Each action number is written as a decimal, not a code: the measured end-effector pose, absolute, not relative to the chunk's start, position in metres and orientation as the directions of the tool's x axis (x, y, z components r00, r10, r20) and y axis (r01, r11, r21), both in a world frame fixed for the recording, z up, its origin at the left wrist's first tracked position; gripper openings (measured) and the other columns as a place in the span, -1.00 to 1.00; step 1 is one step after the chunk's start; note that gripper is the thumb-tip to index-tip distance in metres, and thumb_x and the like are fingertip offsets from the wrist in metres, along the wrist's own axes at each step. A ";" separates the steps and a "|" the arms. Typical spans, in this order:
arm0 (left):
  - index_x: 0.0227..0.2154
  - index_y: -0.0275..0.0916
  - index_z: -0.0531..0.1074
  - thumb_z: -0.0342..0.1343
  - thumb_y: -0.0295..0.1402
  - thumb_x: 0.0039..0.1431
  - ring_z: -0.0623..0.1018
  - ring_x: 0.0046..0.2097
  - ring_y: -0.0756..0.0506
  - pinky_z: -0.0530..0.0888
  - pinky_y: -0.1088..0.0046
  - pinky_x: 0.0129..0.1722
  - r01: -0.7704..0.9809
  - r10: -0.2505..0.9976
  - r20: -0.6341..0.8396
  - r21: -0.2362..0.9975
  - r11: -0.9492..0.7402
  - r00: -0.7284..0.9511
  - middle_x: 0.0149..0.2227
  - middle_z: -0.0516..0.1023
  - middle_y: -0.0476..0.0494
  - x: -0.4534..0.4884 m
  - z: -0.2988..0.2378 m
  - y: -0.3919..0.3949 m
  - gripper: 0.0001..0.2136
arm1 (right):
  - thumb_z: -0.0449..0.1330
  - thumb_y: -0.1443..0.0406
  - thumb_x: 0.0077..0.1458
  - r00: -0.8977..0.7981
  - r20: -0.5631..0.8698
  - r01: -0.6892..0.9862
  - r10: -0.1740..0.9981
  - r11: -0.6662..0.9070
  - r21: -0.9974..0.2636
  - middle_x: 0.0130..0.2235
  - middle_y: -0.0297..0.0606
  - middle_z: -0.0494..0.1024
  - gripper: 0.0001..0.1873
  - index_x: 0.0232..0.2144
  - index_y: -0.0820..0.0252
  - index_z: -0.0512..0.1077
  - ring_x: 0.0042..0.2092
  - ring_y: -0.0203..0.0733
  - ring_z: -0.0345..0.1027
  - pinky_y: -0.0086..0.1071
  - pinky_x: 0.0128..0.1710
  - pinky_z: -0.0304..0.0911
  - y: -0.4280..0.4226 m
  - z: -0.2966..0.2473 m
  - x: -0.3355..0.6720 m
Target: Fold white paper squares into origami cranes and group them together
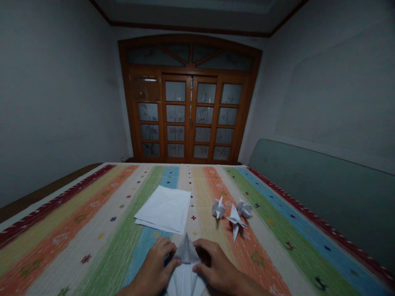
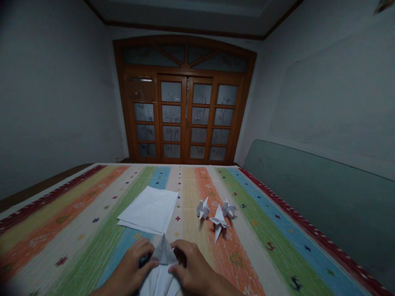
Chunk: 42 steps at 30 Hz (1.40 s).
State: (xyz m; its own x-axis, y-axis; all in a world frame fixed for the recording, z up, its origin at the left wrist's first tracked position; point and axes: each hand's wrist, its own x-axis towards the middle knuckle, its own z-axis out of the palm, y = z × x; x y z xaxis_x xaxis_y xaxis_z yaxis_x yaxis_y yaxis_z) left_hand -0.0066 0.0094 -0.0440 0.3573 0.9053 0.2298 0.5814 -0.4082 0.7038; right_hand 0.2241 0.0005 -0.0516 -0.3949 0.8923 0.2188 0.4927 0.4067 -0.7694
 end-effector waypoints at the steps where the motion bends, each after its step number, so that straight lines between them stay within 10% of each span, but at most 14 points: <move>1: -0.46 -0.20 0.46 0.21 -0.39 0.16 0.49 -0.19 -0.24 0.35 0.28 -0.14 0.583 0.903 0.229 0.700 -0.413 0.364 -0.33 0.52 -0.14 -0.006 -0.043 0.009 -0.90 | 0.31 0.44 -0.04 -0.391 0.214 0.486 0.895 0.398 -0.778 -0.24 -0.21 0.58 -0.59 -0.07 0.24 0.53 -0.25 -0.08 0.39 -0.32 -0.22 0.26 0.001 -0.053 0.224; 11: -0.36 -0.21 0.44 0.20 -0.53 0.18 0.50 -0.17 -0.21 0.36 0.34 -0.16 0.663 0.876 0.204 0.586 -0.466 0.436 -0.26 0.53 -0.13 -0.001 -0.044 0.001 -0.91 | 0.23 0.50 0.01 -0.357 0.222 0.572 0.907 0.400 -0.716 0.03 0.03 0.57 -0.50 0.05 0.29 0.47 0.05 0.10 0.42 -0.12 0.11 0.28 -0.001 -0.073 0.224; 42: -0.10 -0.20 0.51 0.07 -0.57 0.31 0.54 -0.01 -0.24 0.45 0.26 0.00 0.777 0.884 0.143 0.430 -0.460 0.444 -0.06 0.56 -0.21 0.008 -0.050 0.002 -0.78 | 0.22 0.54 0.12 -0.425 0.289 0.623 0.858 0.509 -0.594 -0.08 -0.07 0.55 -0.74 -0.16 0.21 0.45 0.01 0.03 0.42 -0.18 0.08 0.32 0.000 -0.071 0.216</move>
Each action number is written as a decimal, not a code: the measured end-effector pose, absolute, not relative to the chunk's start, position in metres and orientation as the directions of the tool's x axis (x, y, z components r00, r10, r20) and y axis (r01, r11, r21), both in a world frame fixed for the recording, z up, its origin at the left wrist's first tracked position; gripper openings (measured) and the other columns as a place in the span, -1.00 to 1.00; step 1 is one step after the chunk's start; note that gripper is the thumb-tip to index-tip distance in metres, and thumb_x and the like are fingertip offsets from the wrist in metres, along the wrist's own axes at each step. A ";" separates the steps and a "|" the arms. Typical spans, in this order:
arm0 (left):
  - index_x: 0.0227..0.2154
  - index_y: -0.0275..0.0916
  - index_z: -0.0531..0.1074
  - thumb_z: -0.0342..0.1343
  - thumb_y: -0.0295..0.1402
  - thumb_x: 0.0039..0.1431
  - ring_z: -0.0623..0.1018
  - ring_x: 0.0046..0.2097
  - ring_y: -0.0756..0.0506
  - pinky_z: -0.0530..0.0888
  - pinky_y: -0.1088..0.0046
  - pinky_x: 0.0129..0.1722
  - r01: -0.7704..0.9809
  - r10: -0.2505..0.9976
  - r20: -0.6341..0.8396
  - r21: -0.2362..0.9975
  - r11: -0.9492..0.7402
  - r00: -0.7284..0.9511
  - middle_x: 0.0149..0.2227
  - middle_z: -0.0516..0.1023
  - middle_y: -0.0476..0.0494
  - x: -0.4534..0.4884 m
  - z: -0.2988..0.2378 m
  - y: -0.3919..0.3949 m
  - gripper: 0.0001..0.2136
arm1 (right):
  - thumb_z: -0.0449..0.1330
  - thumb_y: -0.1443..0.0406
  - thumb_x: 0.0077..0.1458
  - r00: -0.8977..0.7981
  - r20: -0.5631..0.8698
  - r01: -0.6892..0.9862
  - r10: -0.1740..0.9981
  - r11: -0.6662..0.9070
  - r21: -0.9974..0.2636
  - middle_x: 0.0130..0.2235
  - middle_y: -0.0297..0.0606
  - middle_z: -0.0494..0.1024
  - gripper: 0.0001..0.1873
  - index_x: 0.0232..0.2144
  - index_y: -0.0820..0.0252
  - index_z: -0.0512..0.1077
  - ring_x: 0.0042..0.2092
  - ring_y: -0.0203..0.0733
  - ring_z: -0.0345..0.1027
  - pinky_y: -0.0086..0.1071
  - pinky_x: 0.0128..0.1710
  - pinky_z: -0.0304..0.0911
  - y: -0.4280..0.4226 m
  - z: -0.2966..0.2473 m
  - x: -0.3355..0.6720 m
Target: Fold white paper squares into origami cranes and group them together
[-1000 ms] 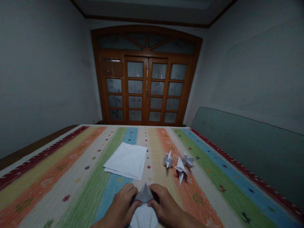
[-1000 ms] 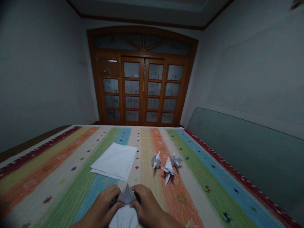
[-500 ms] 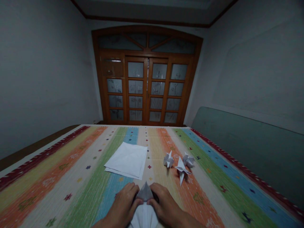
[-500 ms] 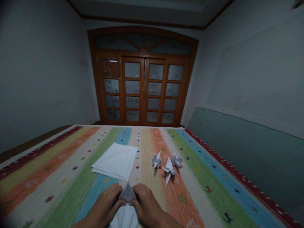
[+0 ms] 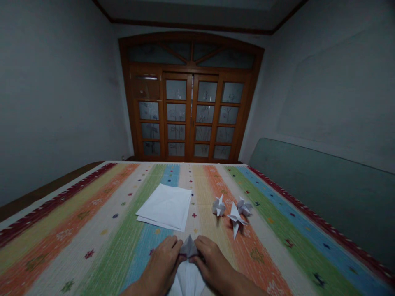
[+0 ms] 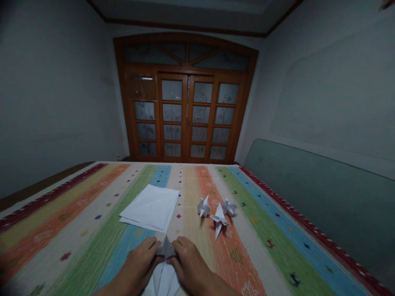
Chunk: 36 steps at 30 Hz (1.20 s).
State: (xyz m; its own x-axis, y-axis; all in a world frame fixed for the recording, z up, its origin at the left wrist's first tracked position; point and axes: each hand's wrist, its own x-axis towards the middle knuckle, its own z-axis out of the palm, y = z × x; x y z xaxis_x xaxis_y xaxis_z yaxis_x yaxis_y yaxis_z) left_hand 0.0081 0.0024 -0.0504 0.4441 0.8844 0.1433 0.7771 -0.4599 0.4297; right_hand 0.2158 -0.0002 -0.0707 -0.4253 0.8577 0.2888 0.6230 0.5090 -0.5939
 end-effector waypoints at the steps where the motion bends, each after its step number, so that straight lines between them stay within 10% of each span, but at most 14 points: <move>1: -0.11 -0.19 0.51 0.08 -0.57 0.31 0.54 -0.01 -0.24 0.45 0.26 0.01 0.772 0.884 0.147 0.437 -0.461 0.444 -0.07 0.57 -0.20 0.007 -0.050 0.003 -0.79 | 0.22 0.54 0.13 -0.427 0.286 0.623 0.858 0.508 -0.594 -0.08 -0.07 0.55 -0.75 -0.17 0.21 0.46 0.01 0.03 0.43 -0.19 0.07 0.33 0.000 -0.070 0.215; 10: -0.19 -0.18 0.46 0.34 -0.55 0.05 0.49 -0.03 -0.20 0.39 0.34 0.00 0.673 0.843 0.081 0.563 -0.479 0.532 -0.11 0.55 -0.09 -0.012 -0.033 0.013 -0.72 | 0.22 0.52 0.16 -0.438 0.263 0.624 0.860 0.501 -0.600 -0.09 -0.09 0.55 -0.77 -0.15 0.24 0.51 0.00 -0.03 0.43 -0.25 0.06 0.32 0.000 -0.065 0.215; 36: -0.30 -0.19 0.46 0.13 -0.66 0.07 0.49 -0.08 -0.17 0.37 0.35 -0.07 0.682 0.868 0.122 0.569 -0.459 0.482 -0.19 0.52 -0.09 0.000 -0.029 -0.001 -0.77 | 0.15 0.57 0.10 -0.518 0.216 0.698 0.828 0.555 -0.452 -0.10 -0.17 0.49 -0.64 -0.12 0.15 0.49 -0.06 -0.09 0.39 -0.33 -0.06 0.29 -0.005 -0.052 0.211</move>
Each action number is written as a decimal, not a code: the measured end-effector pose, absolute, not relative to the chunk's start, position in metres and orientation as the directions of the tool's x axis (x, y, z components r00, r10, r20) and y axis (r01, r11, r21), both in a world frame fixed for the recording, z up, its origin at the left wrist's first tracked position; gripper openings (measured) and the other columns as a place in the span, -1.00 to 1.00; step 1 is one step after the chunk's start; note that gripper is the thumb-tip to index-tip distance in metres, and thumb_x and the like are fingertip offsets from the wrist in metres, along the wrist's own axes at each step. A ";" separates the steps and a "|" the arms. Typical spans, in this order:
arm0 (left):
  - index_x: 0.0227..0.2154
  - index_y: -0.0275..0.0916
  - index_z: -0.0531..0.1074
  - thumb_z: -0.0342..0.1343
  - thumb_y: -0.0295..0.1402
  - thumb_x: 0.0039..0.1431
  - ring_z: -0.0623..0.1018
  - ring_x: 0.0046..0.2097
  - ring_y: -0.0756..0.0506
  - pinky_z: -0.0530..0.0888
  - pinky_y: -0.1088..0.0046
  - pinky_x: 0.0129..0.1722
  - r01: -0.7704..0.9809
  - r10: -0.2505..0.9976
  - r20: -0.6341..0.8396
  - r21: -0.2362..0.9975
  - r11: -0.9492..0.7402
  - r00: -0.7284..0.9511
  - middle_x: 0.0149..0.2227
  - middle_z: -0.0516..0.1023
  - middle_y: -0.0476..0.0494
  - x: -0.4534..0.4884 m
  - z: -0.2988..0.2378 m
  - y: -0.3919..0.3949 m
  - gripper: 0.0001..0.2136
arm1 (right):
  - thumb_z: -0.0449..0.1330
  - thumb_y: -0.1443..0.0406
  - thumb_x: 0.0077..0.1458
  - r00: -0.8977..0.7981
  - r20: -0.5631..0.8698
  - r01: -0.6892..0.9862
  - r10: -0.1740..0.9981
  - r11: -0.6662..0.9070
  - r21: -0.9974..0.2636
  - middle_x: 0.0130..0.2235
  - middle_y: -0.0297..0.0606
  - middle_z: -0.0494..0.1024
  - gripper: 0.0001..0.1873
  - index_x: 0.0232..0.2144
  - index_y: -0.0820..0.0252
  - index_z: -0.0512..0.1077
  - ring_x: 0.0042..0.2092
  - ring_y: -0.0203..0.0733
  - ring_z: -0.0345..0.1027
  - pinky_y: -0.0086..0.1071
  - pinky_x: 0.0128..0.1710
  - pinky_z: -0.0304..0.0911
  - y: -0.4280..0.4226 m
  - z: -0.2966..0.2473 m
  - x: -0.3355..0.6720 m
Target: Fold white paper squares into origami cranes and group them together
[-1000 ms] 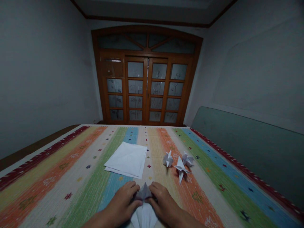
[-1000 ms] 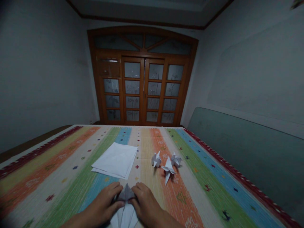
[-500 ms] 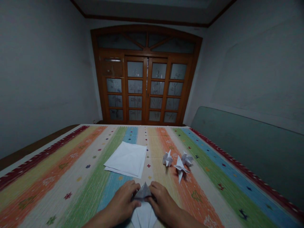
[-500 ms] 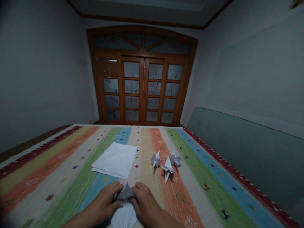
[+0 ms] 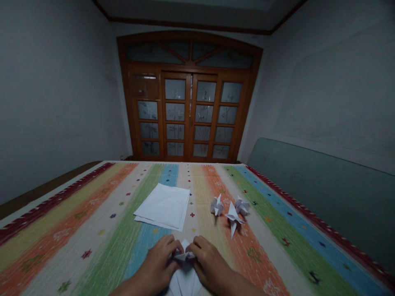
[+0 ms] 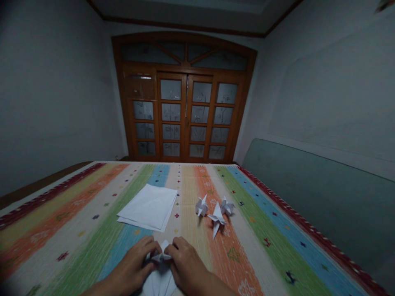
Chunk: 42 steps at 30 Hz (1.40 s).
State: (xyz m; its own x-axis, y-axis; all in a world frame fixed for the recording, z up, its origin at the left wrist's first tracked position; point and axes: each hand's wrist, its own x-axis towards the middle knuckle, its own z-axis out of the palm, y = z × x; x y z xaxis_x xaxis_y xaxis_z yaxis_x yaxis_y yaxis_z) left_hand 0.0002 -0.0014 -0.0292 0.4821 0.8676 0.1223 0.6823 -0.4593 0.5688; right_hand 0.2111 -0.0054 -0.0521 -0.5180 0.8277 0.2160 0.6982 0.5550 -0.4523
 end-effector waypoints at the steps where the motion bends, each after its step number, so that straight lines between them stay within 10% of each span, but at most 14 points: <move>1: -0.32 -0.19 0.46 0.11 -0.66 0.08 0.50 -0.08 -0.17 0.37 0.35 -0.08 0.673 0.864 0.136 0.573 -0.468 0.485 -0.19 0.52 -0.09 0.000 -0.029 -0.002 -0.78 | 0.15 0.57 0.08 -0.532 0.219 0.679 0.818 0.567 -0.467 -0.09 -0.18 0.48 -0.63 -0.12 0.14 0.49 -0.06 -0.09 0.39 -0.33 -0.05 0.29 -0.006 -0.051 0.213; 21: -0.28 -0.17 0.51 0.18 -0.65 0.15 0.55 -0.13 -0.17 0.42 0.41 -0.17 0.586 0.722 0.325 0.429 -0.688 0.610 -0.19 0.58 -0.11 -0.017 -0.047 -0.005 -0.78 | 0.17 0.46 0.17 -0.597 0.365 0.586 0.715 0.699 -0.411 -0.25 -0.14 0.54 -0.87 -0.34 0.18 0.48 -0.21 -0.10 0.41 -0.35 -0.21 0.31 -0.011 -0.051 0.231; 42: -0.14 -0.12 0.59 0.12 -0.49 0.34 0.53 0.02 -0.28 0.51 0.20 -0.05 0.464 0.551 0.284 0.320 -0.826 0.785 -0.05 0.63 -0.25 -0.028 -0.013 -0.017 -0.82 | 0.21 0.37 0.22 -0.839 0.278 0.423 0.467 0.882 -0.207 -0.15 -0.15 0.61 -0.72 -0.06 0.06 0.59 -0.17 -0.07 0.44 -0.30 -0.20 0.30 -0.020 -0.026 0.237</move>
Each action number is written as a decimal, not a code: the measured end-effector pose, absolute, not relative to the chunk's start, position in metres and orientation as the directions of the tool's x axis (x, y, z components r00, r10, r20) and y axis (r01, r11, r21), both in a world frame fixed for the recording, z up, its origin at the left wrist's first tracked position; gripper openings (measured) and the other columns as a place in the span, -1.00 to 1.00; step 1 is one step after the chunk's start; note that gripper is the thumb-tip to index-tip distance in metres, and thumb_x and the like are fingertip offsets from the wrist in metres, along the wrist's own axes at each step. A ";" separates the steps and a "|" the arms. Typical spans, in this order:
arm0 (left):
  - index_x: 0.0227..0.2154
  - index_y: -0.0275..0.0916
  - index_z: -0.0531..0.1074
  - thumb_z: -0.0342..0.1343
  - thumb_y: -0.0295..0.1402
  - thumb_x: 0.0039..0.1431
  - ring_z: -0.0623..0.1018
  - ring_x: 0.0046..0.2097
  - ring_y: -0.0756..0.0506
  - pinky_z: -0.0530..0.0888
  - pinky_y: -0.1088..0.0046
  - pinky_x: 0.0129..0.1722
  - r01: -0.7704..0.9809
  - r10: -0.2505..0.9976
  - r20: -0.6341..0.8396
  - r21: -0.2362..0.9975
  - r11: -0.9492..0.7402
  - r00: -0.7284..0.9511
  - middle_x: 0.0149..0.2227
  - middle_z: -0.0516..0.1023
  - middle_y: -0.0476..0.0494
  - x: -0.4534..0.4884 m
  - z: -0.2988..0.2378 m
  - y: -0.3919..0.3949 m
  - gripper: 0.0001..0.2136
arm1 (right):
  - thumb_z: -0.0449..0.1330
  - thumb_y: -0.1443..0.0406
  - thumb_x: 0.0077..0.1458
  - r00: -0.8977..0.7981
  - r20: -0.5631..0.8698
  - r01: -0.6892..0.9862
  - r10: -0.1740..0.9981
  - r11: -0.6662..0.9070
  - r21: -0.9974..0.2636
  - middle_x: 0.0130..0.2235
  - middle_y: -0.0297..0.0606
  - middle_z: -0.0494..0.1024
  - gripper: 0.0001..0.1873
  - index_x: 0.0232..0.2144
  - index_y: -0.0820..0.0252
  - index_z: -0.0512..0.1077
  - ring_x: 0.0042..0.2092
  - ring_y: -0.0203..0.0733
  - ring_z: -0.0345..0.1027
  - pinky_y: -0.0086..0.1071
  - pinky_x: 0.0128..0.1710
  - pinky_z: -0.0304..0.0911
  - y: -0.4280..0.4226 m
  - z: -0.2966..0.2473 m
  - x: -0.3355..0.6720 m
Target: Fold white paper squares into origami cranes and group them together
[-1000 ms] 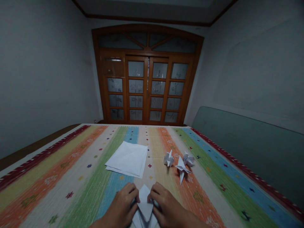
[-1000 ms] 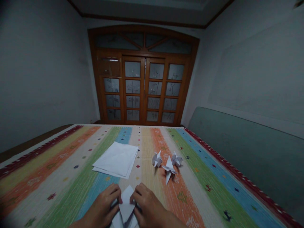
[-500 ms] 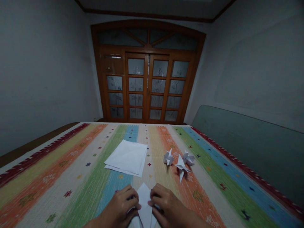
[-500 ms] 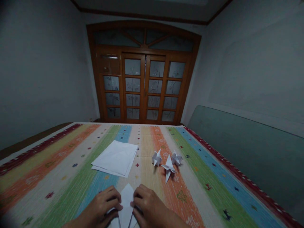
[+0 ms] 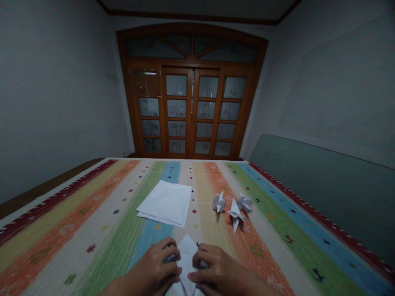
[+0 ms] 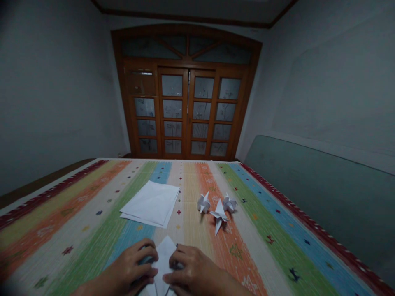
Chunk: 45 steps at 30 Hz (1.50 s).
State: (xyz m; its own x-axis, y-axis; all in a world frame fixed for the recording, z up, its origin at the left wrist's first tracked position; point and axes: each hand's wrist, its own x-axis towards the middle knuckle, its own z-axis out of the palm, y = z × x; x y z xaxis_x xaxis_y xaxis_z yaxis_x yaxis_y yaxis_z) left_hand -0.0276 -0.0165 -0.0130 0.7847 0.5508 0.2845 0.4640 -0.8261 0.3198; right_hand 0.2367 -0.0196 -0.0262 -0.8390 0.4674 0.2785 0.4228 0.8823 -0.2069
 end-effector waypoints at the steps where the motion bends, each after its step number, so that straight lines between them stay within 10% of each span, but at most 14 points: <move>1: -0.11 -0.13 0.58 0.10 -0.51 0.34 0.54 0.03 -0.29 0.52 0.18 -0.04 0.455 0.535 0.281 0.302 -0.837 0.797 -0.04 0.64 -0.26 -0.028 -0.012 -0.018 -0.79 | 0.21 0.35 0.23 -0.845 0.279 0.417 0.456 0.889 -0.190 -0.15 -0.16 0.61 -0.74 -0.07 0.06 0.59 -0.17 -0.07 0.44 -0.31 -0.21 0.30 -0.020 -0.025 0.237; 20: 0.00 -0.10 0.52 0.10 -0.46 0.31 0.69 -0.04 -0.19 0.60 0.30 -0.01 0.310 0.332 0.437 0.123 -0.943 0.836 -0.06 0.72 -0.14 -0.039 -0.012 -0.015 -0.74 | 0.29 0.13 0.32 -0.894 0.378 0.308 0.240 0.942 0.131 -0.21 -0.38 0.50 -0.74 0.04 -0.19 0.48 -0.26 -0.22 0.29 -0.38 -0.30 0.15 -0.007 -0.078 0.241; 28: -0.06 -0.17 0.53 0.04 -0.55 0.23 0.70 -0.10 -0.19 0.62 0.30 -0.08 0.360 0.380 0.462 0.135 -0.923 0.801 -0.13 0.73 -0.19 -0.036 -0.017 -0.016 -0.71 | 0.22 0.16 0.38 -0.879 0.329 0.353 0.344 0.935 -0.035 -0.33 -0.35 0.54 -0.77 -0.32 0.16 0.47 -0.37 -0.26 0.26 -0.39 -0.41 0.13 -0.006 -0.088 0.233; 45: -0.10 -0.19 0.52 0.09 -0.52 0.23 0.69 -0.04 -0.24 0.65 0.26 -0.04 0.428 0.389 0.495 0.037 -0.903 0.777 -0.12 0.73 -0.15 -0.035 -0.028 -0.014 -0.77 | 0.17 0.15 0.37 -0.827 0.361 0.378 0.431 0.902 -0.209 -0.34 -0.26 0.58 -0.76 -0.29 0.16 0.50 -0.40 -0.22 0.36 -0.41 -0.44 0.22 -0.007 -0.091 0.228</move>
State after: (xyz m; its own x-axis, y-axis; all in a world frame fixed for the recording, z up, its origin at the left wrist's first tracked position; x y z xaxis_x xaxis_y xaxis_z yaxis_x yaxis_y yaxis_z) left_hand -0.0352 -0.0139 -0.0284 0.7768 0.3889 0.4953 0.4282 -0.9029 0.0374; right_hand 0.2278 -0.0068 -0.0911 -0.8274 0.4305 0.3607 0.3781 0.9018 -0.2091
